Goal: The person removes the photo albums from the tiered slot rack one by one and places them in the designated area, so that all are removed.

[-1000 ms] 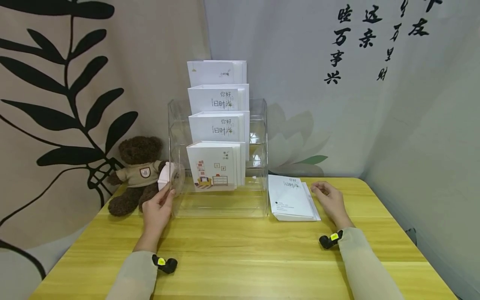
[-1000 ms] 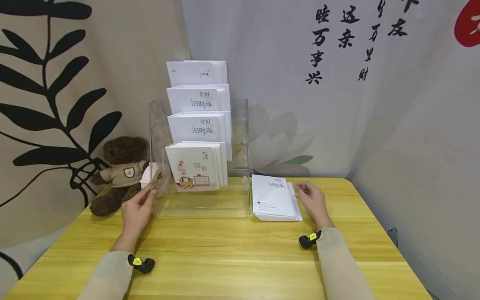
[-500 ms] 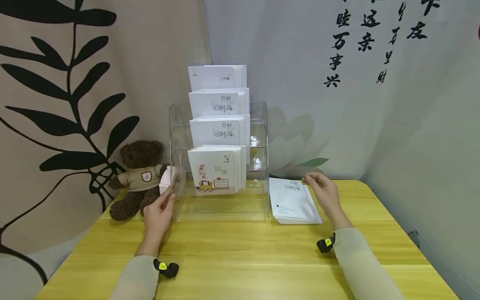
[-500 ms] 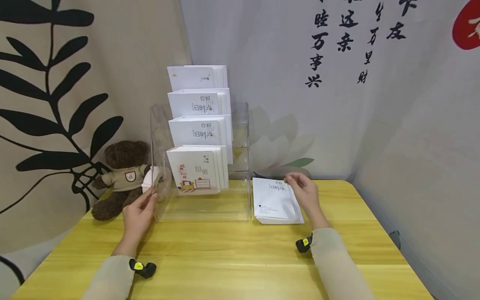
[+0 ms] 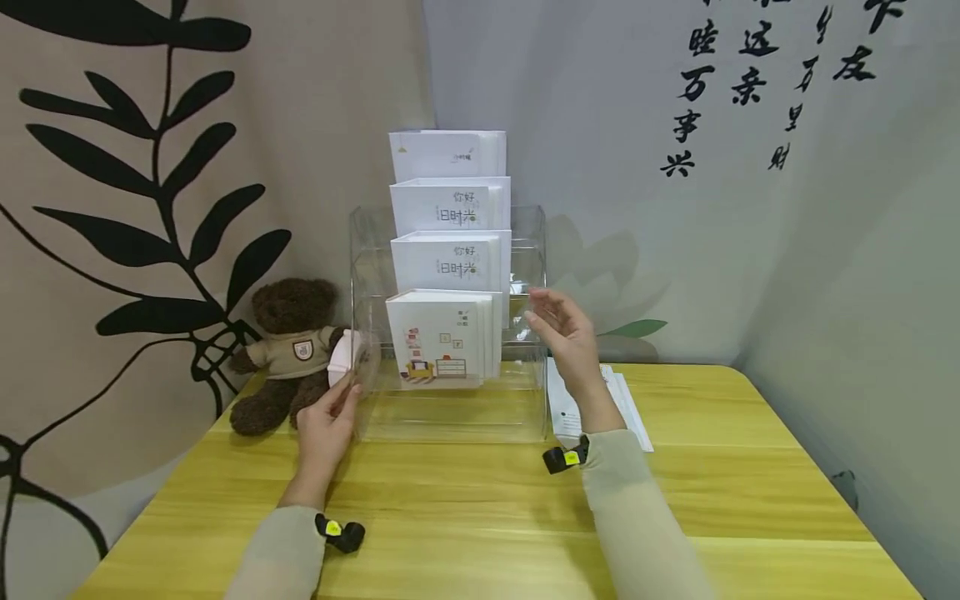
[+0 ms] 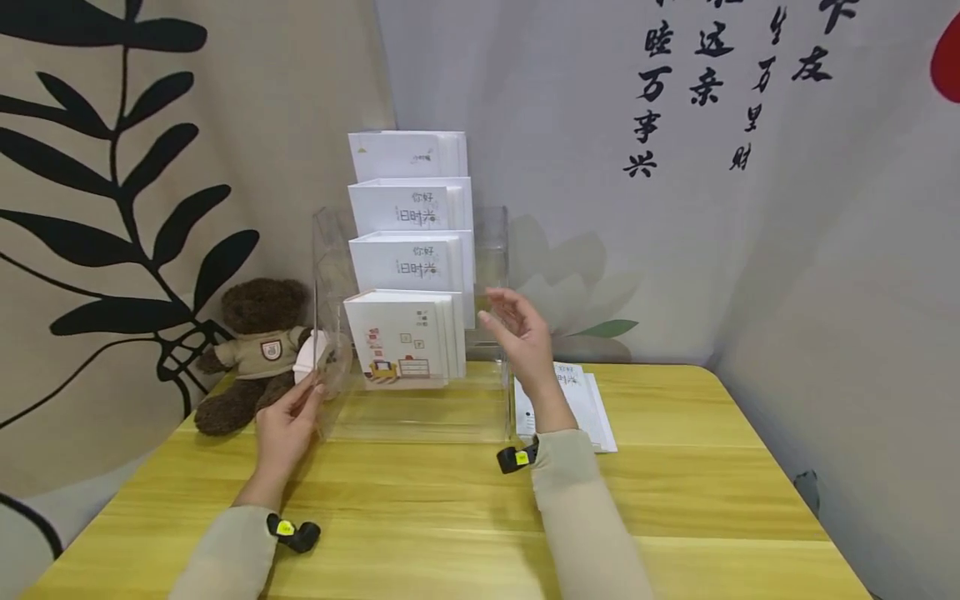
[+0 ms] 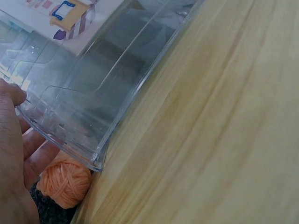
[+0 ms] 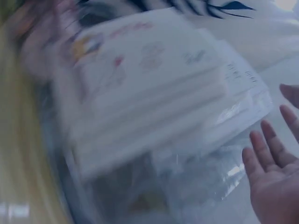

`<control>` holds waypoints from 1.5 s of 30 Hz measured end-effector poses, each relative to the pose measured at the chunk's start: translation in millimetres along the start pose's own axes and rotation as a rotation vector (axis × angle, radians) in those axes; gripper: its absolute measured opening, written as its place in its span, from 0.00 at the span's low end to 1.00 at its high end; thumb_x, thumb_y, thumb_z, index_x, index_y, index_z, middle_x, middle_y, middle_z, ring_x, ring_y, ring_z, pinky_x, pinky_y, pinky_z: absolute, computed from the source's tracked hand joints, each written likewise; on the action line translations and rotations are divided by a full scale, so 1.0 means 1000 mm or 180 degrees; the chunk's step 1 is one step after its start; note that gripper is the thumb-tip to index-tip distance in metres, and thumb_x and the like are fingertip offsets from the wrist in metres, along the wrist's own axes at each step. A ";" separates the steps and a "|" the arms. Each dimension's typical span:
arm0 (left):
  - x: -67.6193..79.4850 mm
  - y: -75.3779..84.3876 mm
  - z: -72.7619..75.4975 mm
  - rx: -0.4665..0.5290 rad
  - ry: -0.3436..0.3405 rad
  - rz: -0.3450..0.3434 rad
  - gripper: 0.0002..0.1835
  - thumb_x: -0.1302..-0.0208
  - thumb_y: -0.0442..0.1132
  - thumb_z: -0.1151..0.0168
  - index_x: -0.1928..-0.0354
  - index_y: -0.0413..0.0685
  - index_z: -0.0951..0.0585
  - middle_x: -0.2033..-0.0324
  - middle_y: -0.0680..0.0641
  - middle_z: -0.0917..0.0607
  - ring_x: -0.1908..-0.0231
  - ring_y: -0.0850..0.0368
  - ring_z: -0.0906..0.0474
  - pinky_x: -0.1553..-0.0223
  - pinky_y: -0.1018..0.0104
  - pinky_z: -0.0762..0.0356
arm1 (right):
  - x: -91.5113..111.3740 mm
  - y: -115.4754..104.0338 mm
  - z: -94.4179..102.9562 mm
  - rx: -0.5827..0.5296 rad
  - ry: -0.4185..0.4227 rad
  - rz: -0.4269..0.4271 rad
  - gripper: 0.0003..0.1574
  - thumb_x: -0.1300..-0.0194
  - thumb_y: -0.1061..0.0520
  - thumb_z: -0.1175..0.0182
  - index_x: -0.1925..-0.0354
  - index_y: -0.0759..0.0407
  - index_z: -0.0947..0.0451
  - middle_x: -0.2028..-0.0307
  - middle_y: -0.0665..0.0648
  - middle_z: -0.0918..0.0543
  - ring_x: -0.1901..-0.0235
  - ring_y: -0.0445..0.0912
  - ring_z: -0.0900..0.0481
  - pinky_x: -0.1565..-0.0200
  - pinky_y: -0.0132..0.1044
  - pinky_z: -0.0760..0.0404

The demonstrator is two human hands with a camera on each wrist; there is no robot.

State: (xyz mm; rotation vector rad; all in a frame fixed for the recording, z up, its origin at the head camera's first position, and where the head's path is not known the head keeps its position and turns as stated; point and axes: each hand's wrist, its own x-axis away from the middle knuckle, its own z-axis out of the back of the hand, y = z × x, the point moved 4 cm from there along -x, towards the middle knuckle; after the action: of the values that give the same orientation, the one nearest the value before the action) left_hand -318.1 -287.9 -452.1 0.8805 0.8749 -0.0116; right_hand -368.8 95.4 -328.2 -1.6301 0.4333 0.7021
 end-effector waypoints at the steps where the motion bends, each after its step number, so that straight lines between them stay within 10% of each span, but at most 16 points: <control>1: 0.000 0.000 -0.001 0.0023 0.0003 -0.0010 0.17 0.33 0.42 0.31 0.43 0.55 0.14 0.60 0.48 0.10 0.68 0.83 0.22 0.65 0.88 0.29 | -0.004 0.001 -0.006 -0.0081 0.0059 0.0005 0.24 0.30 0.63 0.37 0.38 0.67 0.26 0.38 0.68 0.26 0.35 0.59 0.30 0.34 0.45 0.31; 15: 0.002 0.000 0.000 -0.0035 0.0083 -0.0121 0.17 0.34 0.41 0.30 0.44 0.55 0.13 0.63 0.48 0.09 0.71 0.63 0.16 0.68 0.85 0.29 | -0.013 0.044 -0.071 -0.0114 -0.0309 -0.0502 0.30 0.32 0.63 0.35 0.34 0.53 0.28 0.42 0.60 0.20 0.48 0.54 0.17 0.49 0.52 0.18; 45: 0.002 -0.005 -0.004 0.0074 0.0117 -0.0161 0.16 0.33 0.42 0.31 0.44 0.55 0.13 0.64 0.48 0.09 0.74 0.71 0.18 0.72 0.83 0.27 | -0.009 0.021 -0.080 0.0582 -0.0405 0.0527 0.28 0.40 0.70 0.31 0.41 0.63 0.25 0.44 0.63 0.18 0.54 0.59 0.14 0.57 0.45 0.15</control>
State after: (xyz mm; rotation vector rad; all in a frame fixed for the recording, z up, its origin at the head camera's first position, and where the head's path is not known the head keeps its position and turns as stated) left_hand -320.6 -287.7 -457.8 0.8823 0.9330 -0.0496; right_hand -372.4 12.5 -332.5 -1.3802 0.5284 0.8596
